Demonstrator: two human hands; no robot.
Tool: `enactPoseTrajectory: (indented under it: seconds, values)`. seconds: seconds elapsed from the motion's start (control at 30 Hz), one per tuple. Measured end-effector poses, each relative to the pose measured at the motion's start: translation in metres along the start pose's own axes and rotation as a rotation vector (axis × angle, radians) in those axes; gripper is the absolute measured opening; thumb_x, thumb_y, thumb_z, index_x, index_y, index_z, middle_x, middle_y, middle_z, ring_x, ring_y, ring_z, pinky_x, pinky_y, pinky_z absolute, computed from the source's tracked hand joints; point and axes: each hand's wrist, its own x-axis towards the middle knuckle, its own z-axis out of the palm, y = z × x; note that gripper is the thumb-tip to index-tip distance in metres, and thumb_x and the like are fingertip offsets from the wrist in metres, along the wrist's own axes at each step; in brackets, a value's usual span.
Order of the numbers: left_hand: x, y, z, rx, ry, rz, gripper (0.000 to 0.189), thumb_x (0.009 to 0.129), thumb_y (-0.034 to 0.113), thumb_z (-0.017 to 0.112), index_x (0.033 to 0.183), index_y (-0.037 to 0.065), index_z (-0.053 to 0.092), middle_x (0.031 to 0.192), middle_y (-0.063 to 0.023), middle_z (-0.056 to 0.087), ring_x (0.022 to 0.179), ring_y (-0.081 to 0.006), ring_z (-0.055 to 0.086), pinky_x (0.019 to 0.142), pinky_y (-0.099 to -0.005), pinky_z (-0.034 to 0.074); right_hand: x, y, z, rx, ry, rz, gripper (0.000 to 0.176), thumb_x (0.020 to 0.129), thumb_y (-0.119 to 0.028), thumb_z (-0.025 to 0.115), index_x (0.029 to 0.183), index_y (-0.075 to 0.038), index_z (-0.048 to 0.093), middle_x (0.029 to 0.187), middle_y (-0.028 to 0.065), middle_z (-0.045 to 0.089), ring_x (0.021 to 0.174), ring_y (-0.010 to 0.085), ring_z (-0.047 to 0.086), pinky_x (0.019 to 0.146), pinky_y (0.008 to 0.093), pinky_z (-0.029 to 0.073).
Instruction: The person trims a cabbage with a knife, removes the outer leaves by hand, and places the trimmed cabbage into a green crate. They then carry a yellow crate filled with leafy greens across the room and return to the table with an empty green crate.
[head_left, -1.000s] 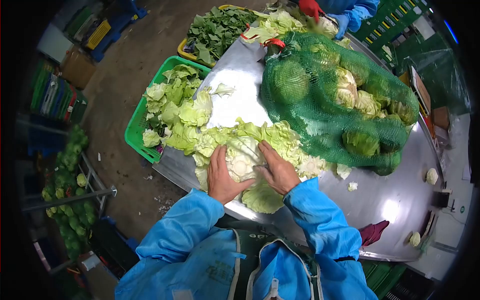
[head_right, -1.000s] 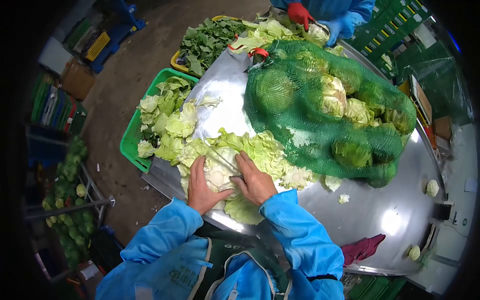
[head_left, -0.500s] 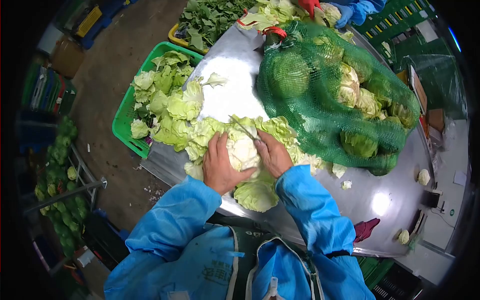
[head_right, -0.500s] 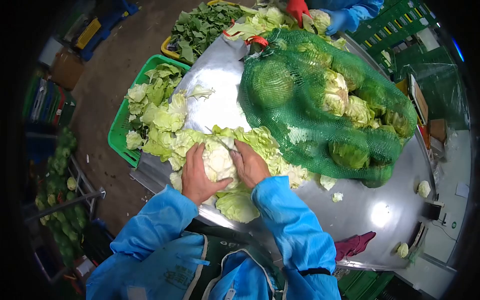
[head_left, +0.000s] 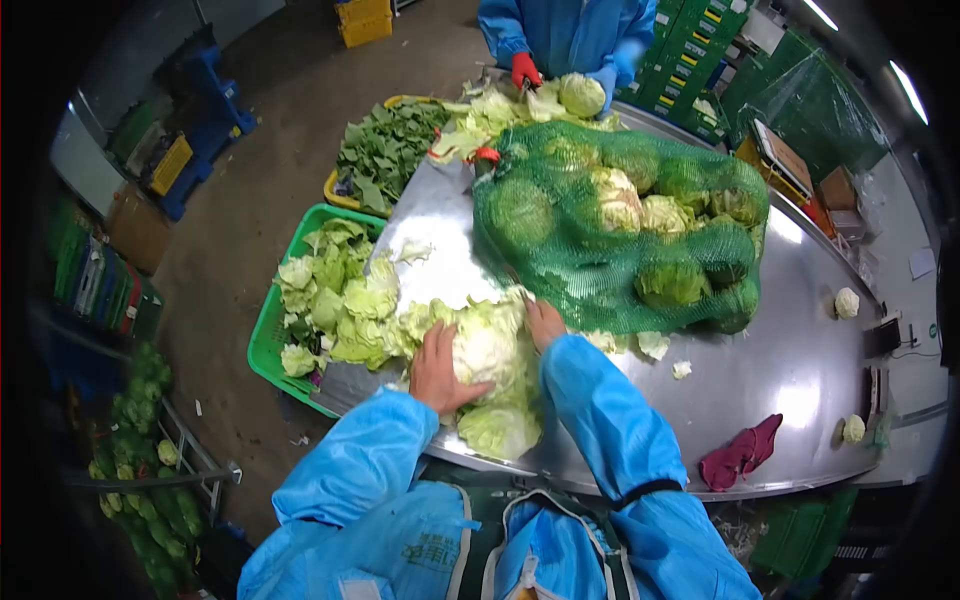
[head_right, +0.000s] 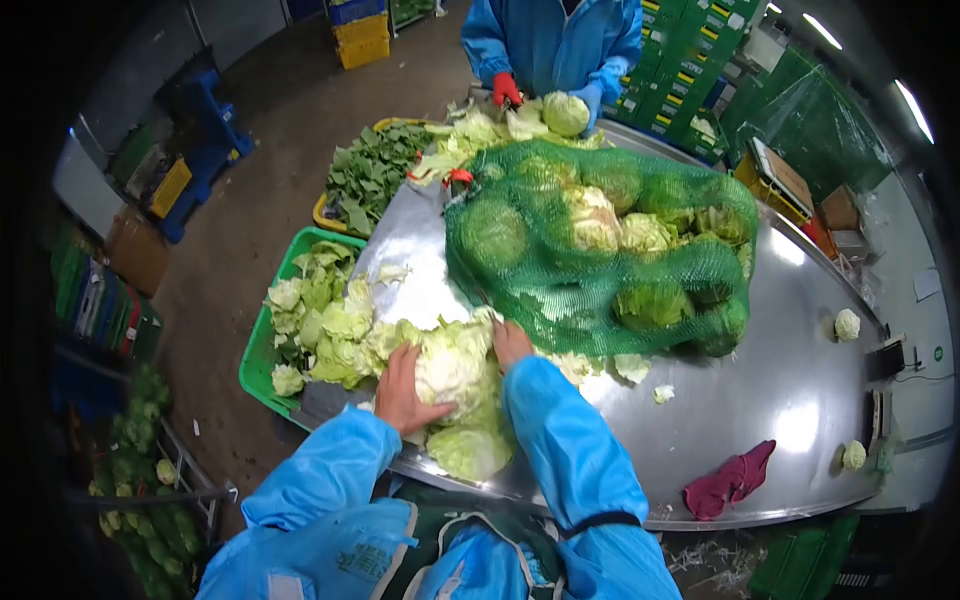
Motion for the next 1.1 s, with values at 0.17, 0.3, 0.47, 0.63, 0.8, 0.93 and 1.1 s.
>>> enactPoseTrajectory:
  seconds: [0.17, 0.3, 0.47, 0.63, 0.8, 0.93, 1.1]
  values:
    - [-0.028, -0.015, -0.018, -0.025, -0.021, -0.041, 0.104, 0.055, 0.036, 0.085, 0.135, 0.000, 0.030, 0.136, -0.0230, 0.031, 0.125, -0.0399, 0.034, 0.102, -0.0456, 0.033, -0.093, -0.051, -0.019, 0.019, -0.101, -0.099, 0.033, 0.092, -0.030, 0.046, 0.107, -0.003, 0.058, 0.099, 0.0231, 0.061, 0.084, 0.0407, 0.061, 0.075, 0.0426, 0.048]
    - [-0.046, -0.011, 0.002, -0.507, 0.161, -0.367, 0.104, 0.056, 0.030, 0.086, 0.136, -0.002, 0.026, 0.134, -0.0235, 0.031, 0.123, -0.0376, 0.035, 0.104, -0.0426, 0.031, -0.147, -0.072, -0.015, -0.011, 0.008, -0.316, 0.029, 0.094, -0.028, 0.045, 0.110, -0.008, 0.058, 0.099, 0.0213, 0.061, 0.082, 0.0389, 0.061, 0.073, 0.0410, 0.049]
    - [-0.021, -0.001, 0.007, -0.388, 0.130, -0.432, 0.103, 0.058, 0.035, 0.082, 0.135, -0.001, 0.025, 0.127, -0.0253, 0.037, 0.119, -0.0397, 0.037, 0.101, -0.0452, 0.032, -0.070, 0.032, -0.024, -0.051, 0.105, 0.060, 0.036, 0.096, -0.032, 0.041, 0.105, -0.001, 0.056, 0.088, 0.0242, 0.062, 0.075, 0.0353, 0.061, 0.063, 0.0468, 0.043]
    - [0.004, 0.005, 0.005, -0.287, 0.021, -0.397, 0.107, 0.058, 0.041, 0.080, 0.138, 0.000, 0.022, 0.127, -0.0253, 0.038, 0.119, -0.0412, 0.037, 0.100, -0.0475, 0.032, -0.084, -0.042, -0.040, 0.223, 0.092, -0.164, 0.052, 0.089, -0.031, 0.058, 0.129, 0.000, 0.043, 0.123, 0.0217, 0.052, 0.102, 0.0306, 0.060, 0.082, 0.0362, 0.050]
    - [0.020, 0.025, 0.016, -0.099, -0.006, -0.206, 0.110, 0.055, 0.043, 0.082, 0.135, -0.007, 0.025, 0.123, -0.0268, 0.043, 0.114, -0.0402, 0.044, 0.097, -0.0453, 0.036, -0.049, -0.058, -0.017, -0.195, -0.172, -0.326, 0.072, 0.079, -0.047, 0.065, 0.131, -0.001, 0.044, 0.133, 0.0209, 0.045, 0.116, 0.0313, 0.051, 0.094, 0.0395, 0.044]
    - [0.022, 0.021, 0.017, -0.126, -0.004, -0.185, 0.110, 0.054, 0.042, 0.082, 0.136, -0.005, 0.025, 0.121, -0.0245, 0.044, 0.113, -0.0389, 0.044, 0.096, -0.0450, 0.037, -0.039, -0.061, -0.012, -0.124, -0.173, -0.179, 0.067, 0.078, -0.053, 0.062, 0.124, -0.006, 0.052, 0.123, 0.0209, 0.052, 0.104, 0.0350, 0.057, 0.088, 0.0415, 0.046]
    - [0.014, 0.031, 0.016, -0.080, 0.007, -0.139, 0.110, 0.053, 0.038, 0.083, 0.137, -0.003, 0.025, 0.124, -0.0238, 0.041, 0.116, -0.0388, 0.041, 0.098, -0.0444, 0.035, 0.006, -0.031, -0.005, -0.313, -0.135, -0.050, 0.060, 0.078, -0.054, 0.062, 0.116, -0.007, 0.058, 0.111, 0.0226, 0.057, 0.101, 0.0377, 0.057, 0.087, 0.0431, 0.046]
